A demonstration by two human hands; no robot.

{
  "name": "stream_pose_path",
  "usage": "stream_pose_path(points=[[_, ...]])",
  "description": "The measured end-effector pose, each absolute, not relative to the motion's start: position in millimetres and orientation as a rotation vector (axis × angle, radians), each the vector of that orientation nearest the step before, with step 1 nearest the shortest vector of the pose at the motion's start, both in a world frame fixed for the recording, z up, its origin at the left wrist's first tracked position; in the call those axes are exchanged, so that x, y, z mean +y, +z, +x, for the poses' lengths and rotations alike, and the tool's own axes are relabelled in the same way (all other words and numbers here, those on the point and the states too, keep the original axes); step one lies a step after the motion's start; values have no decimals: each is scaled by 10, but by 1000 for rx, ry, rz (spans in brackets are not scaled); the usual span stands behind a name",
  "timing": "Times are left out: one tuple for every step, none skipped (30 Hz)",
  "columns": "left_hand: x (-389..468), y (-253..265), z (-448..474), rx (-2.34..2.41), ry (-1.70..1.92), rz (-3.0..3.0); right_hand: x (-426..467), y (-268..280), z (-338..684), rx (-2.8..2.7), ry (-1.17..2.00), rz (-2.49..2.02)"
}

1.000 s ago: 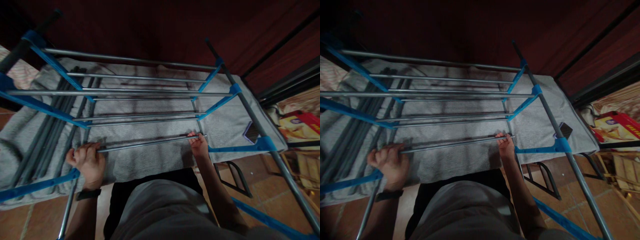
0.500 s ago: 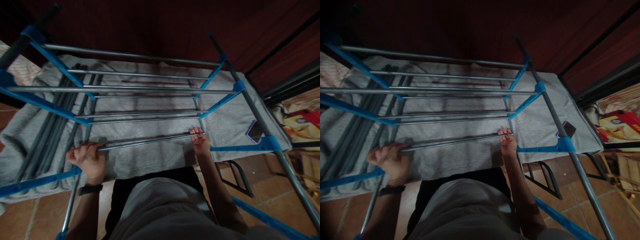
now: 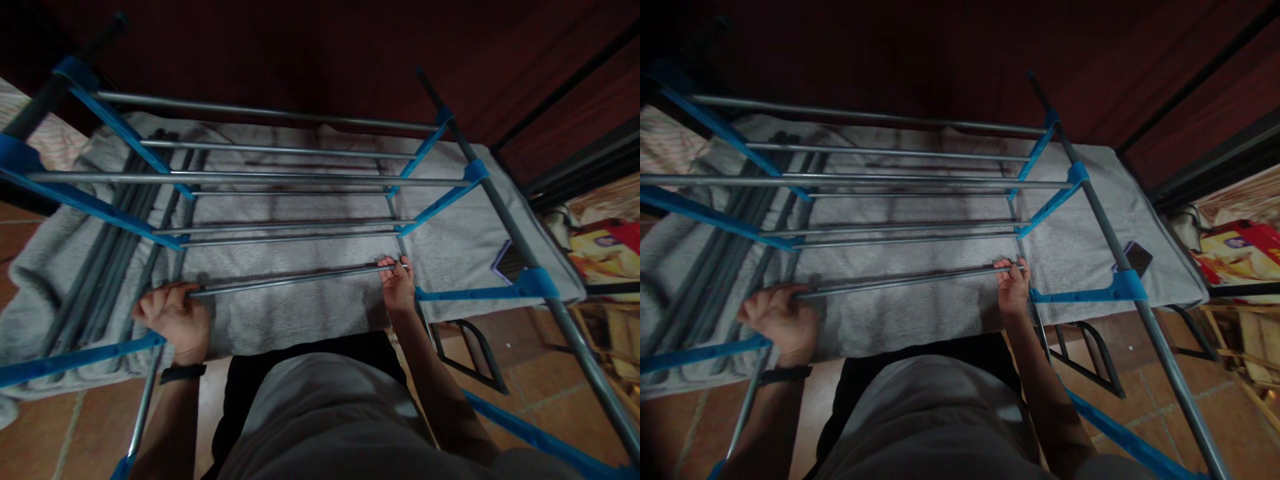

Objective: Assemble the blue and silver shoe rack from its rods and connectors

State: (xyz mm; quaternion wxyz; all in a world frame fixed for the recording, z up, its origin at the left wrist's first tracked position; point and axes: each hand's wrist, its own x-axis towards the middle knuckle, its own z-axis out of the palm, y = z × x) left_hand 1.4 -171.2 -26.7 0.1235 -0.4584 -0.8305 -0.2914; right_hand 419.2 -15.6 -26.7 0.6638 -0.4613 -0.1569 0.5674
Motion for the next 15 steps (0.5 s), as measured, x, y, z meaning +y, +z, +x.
stream_pose_path(points=[[-1708,-262,18,-2433,-850,-1336,-157,-270,4200,-354,1287,-1043],[-1705,-257,22,-2442,-848,-1334,-158,-273,4205,-357,1290,-1043],[-1703,-252,26,-2448,-840,-1334,-158,-275,4207,-361,1292,-1043],[-1701,-248,29,-2451,-830,-1335,-159,-278,4206,-366,1291,-1044],[-1701,-245,31,-2453,-818,-1335,-159,-280,4203,-371,1286,-1047],[-1701,-245,32,-2453,-808,-1337,-160,-282,4199,-376,1279,-1049],[-1703,-247,31,-2454,-804,-1341,-159,-285,4195,-383,1275,-1050],[-1706,-252,29,-2456,-806,-1346,-159,-287,4192,-392,1274,-1052],[-1710,-259,27,-2459,-812,-1351,-158,-289,4190,-401,1276,-1055],[-1713,-267,23,-2461,-820,-1354,-157,-291,4189,-407,1277,-1057],[-1717,-274,20,-2464,-822,-1358,-155,-292,4189,-411,1280,-1058],[-1720,-280,18,-2464,-819,-1357,-153,-292,4188,-411,1281,-1060],[-1722,-284,16,-2465,-808,-1356,-151,-291,4187,-406,1280,-1060],[-1723,-285,14,-2465,-799,-1351,-150,-289,4185,-398,1277,-1060],[-1724,-284,13,-2467,-793,-1352,-148,-286,4182,-391,1274,-1061]])
